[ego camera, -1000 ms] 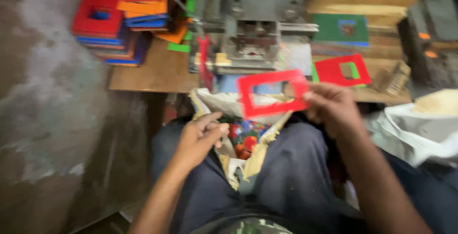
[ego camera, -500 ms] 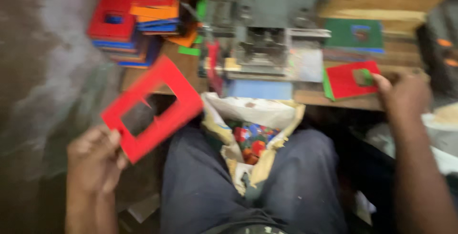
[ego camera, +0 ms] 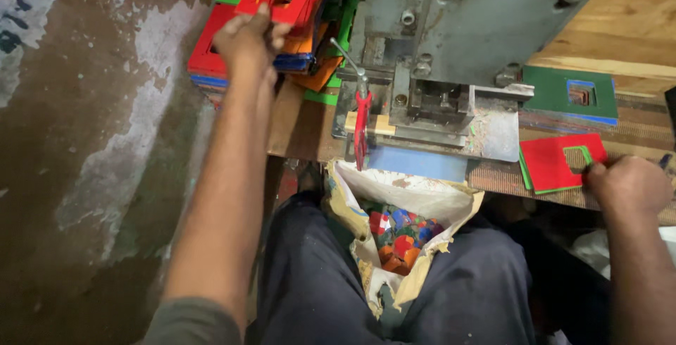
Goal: The person sits at a manual press machine and punches rectangular frames from colored plastic sheets. They place each sheet under the die, press the machine to cut out the center, drop the cut piece into a bag between their legs, and stack the finished frames by color on the table.
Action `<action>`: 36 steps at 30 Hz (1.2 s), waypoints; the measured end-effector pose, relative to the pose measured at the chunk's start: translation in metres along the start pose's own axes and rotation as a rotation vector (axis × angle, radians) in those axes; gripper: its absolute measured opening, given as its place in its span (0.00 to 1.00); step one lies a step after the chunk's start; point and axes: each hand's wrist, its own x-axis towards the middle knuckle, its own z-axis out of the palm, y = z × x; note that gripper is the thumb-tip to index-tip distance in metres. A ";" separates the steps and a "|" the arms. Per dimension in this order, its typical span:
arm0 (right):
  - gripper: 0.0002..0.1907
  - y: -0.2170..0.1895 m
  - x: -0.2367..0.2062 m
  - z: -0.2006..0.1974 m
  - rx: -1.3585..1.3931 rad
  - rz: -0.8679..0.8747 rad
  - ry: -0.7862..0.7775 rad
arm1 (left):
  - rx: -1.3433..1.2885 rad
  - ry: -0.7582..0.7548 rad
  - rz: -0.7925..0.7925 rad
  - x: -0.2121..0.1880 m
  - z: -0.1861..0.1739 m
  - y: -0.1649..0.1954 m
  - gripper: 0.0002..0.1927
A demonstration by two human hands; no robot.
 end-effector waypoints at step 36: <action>0.14 -0.063 -0.089 -0.078 1.909 0.095 -0.231 | 1.450 -0.933 0.458 -0.358 0.097 -0.069 0.31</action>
